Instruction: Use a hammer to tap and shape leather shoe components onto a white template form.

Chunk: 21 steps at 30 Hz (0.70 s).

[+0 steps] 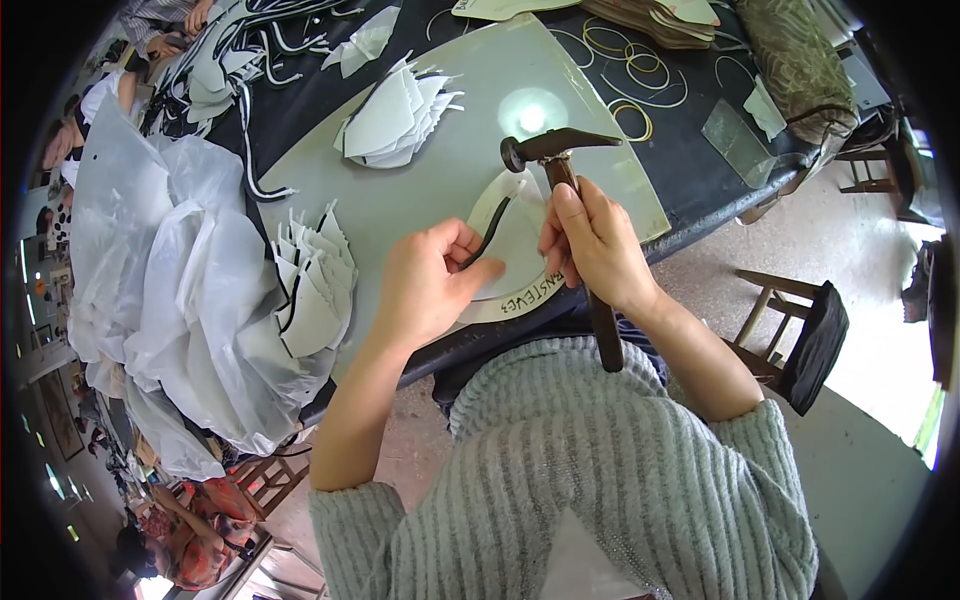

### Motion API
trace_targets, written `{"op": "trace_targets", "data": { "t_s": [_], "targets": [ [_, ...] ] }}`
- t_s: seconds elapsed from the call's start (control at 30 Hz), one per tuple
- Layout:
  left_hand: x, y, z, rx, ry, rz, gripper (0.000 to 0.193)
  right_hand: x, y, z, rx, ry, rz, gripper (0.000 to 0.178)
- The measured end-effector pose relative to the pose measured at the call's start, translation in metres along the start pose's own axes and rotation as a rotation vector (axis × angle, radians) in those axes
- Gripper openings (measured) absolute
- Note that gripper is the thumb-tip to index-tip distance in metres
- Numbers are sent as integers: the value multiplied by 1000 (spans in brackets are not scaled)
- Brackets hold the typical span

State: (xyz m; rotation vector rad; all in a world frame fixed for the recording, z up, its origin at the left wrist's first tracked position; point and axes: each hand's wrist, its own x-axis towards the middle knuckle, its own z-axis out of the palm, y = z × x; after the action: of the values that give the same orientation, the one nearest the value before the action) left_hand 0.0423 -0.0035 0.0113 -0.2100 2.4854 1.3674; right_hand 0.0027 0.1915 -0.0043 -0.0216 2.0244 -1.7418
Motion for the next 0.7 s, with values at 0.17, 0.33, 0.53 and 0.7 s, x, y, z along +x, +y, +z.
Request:
{"op": "trace_targets", "data": {
  "t_s": [0.17, 0.33, 0.53, 0.7],
  "targets": [
    [6, -5, -5, 58, -74, 11, 21, -1, 1, 1, -7, 7, -10, 40],
    [10, -12, -6, 87, -113, 8, 22, 0, 2, 1, -25, -12, -3, 40],
    [8, -1, -5, 208, -76, 79, 27, -3, 9, -4, -67, -150, -144, 39],
    [6, 0, -2, 264, -23, 140, 29, -2, 6, -2, -183, -136, -117, 37]
  ]
}}
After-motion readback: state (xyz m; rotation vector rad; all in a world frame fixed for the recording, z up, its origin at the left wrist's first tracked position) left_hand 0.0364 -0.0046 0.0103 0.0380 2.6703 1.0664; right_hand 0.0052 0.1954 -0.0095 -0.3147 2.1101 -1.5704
